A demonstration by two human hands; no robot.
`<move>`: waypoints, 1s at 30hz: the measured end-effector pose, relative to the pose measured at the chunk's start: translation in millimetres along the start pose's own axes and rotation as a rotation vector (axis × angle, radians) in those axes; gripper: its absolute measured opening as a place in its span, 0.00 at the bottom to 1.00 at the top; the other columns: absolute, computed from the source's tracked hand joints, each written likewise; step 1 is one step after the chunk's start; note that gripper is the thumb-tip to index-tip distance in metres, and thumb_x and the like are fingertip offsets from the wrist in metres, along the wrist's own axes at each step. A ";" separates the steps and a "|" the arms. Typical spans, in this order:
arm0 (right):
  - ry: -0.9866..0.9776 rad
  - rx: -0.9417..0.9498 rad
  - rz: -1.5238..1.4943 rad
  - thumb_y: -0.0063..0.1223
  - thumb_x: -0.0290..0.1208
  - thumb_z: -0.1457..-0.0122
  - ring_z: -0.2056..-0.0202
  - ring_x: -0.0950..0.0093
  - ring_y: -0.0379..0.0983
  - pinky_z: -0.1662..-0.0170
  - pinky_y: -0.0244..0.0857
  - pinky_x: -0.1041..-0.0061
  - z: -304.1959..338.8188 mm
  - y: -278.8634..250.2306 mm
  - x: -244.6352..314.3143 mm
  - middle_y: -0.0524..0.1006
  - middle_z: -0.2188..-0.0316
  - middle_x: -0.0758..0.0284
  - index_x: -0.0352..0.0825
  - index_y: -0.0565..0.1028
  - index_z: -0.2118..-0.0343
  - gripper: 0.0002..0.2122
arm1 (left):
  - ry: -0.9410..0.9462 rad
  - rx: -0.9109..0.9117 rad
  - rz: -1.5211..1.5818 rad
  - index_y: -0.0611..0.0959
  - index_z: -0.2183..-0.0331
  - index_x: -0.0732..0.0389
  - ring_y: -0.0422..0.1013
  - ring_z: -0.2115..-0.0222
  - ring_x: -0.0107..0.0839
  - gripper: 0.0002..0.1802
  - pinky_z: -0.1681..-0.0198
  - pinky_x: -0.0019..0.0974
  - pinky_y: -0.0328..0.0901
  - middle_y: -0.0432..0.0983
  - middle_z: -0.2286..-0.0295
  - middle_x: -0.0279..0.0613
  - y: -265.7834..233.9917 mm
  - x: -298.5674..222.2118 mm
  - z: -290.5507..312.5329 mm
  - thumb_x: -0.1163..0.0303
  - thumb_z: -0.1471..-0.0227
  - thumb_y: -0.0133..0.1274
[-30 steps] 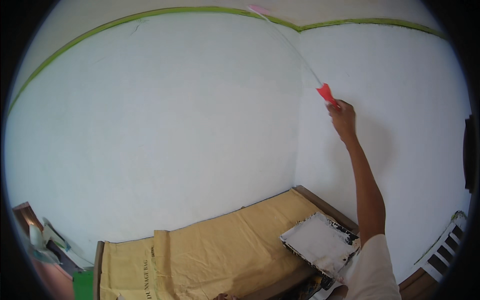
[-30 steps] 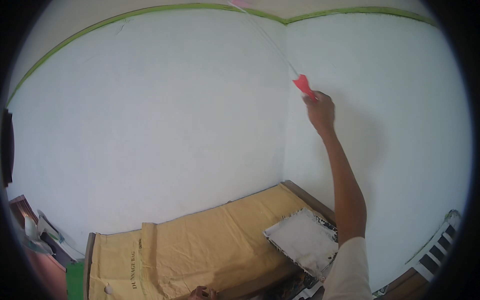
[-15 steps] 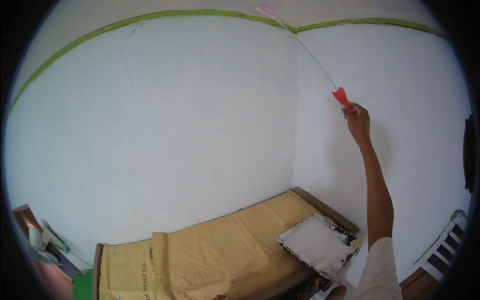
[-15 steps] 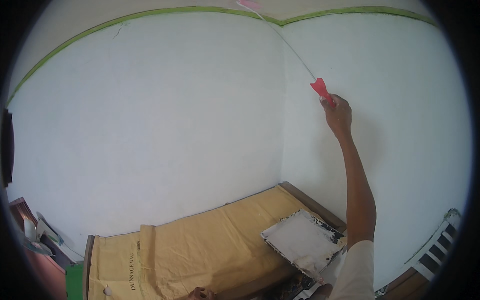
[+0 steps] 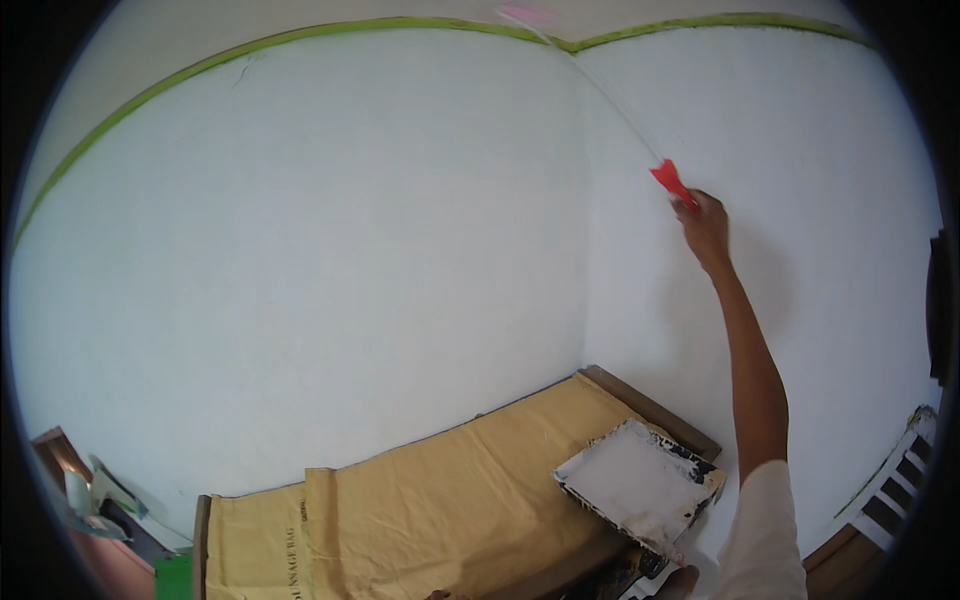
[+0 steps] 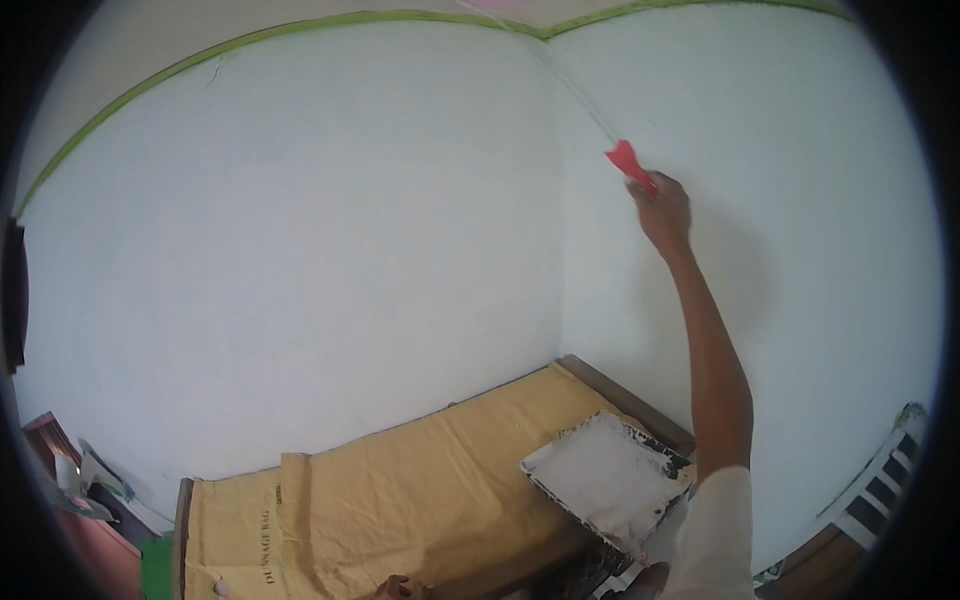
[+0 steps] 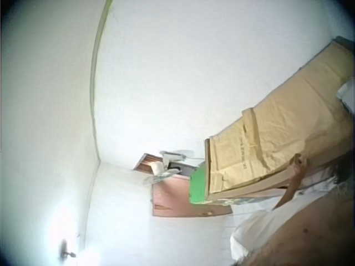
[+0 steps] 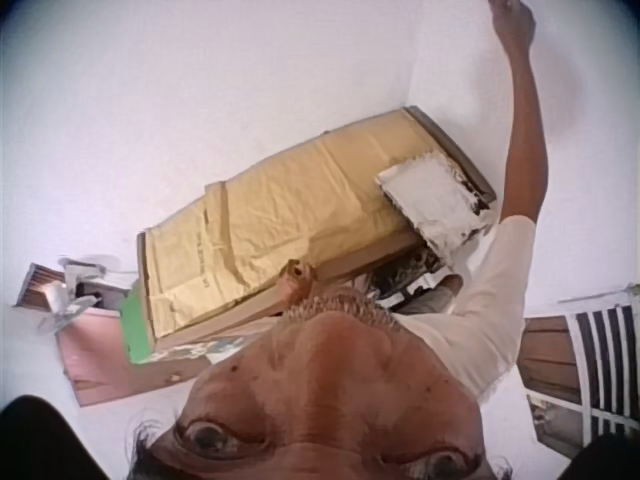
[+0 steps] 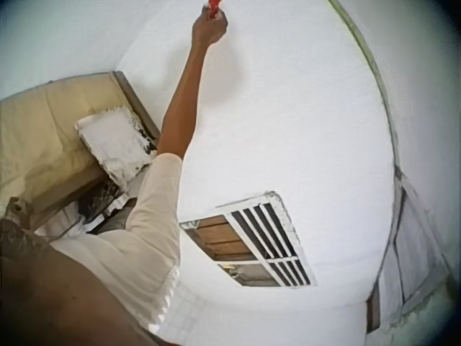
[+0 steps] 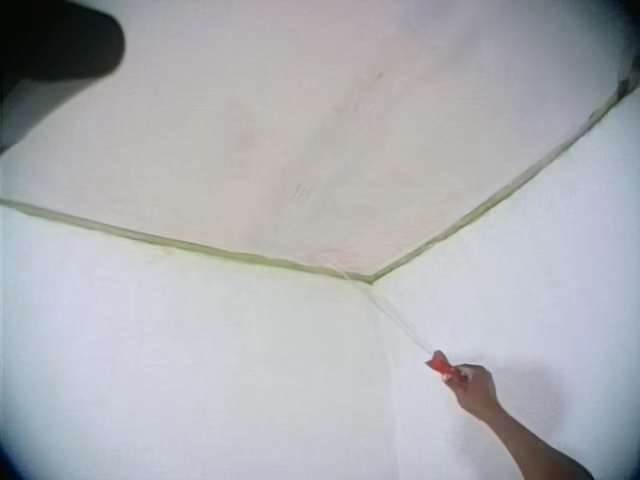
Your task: The person paints a ceiling using a roller, repeatedly dipping the roller into a paint tray and applying paint to the edge of the ceiling and wall.
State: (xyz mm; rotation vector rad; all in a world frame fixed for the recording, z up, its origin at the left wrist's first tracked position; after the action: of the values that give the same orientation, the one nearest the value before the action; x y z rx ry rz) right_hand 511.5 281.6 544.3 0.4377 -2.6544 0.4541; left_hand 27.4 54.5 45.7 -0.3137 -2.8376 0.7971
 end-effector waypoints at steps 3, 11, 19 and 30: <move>0.055 0.005 0.037 0.52 0.46 0.44 0.68 0.59 0.75 0.64 0.66 0.64 -13.9 8.7 2.5 0.77 0.74 0.58 0.34 0.78 0.63 0.18 | -0.137 0.109 0.056 0.77 0.69 0.58 0.61 0.90 0.28 0.14 0.88 0.33 0.60 0.69 0.84 0.37 -5.3 5.1 -19.5 0.57 0.47 0.56; 0.082 -0.071 -0.221 0.51 0.44 0.41 0.81 0.82 0.62 0.76 0.57 0.78 67.3 -74.4 -10.5 0.69 0.83 0.72 0.33 0.78 0.61 0.17 | -0.727 0.504 0.512 0.78 0.66 0.54 0.63 0.88 0.30 0.17 0.86 0.35 0.62 0.71 0.80 0.37 35.2 37.3 20.1 0.51 0.48 0.55; -0.122 -0.097 0.089 0.50 0.46 0.43 0.67 0.55 0.74 0.63 0.66 0.60 -4.3 -17.6 -3.8 0.78 0.70 0.56 0.35 0.77 0.63 0.17 | -0.077 0.073 -0.085 0.79 0.67 0.59 0.62 0.90 0.28 0.19 0.89 0.32 0.60 0.67 0.85 0.35 -28.7 -3.9 -48.5 0.52 0.48 0.55; 0.040 -0.096 -0.175 0.51 0.45 0.41 0.79 0.77 0.64 0.73 0.60 0.74 69.9 -74.2 -17.4 0.71 0.80 0.65 0.32 0.77 0.61 0.18 | -0.217 -0.014 -0.029 0.80 0.70 0.59 0.61 0.89 0.25 0.19 0.87 0.29 0.59 0.66 0.86 0.33 -32.3 6.1 -32.0 0.51 0.47 0.54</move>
State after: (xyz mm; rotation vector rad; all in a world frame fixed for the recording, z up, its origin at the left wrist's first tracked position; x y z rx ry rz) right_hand 529.9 192.8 494.5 0.6173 -2.5593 0.2770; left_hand 23.8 44.9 90.4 -0.1980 -3.0421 0.8537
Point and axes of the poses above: each hand's wrist, its own z-axis away from the middle knuckle, its own y-axis out of the palm, x = y × z, the point moved 10 cm from there along -z, towards the middle knuckle
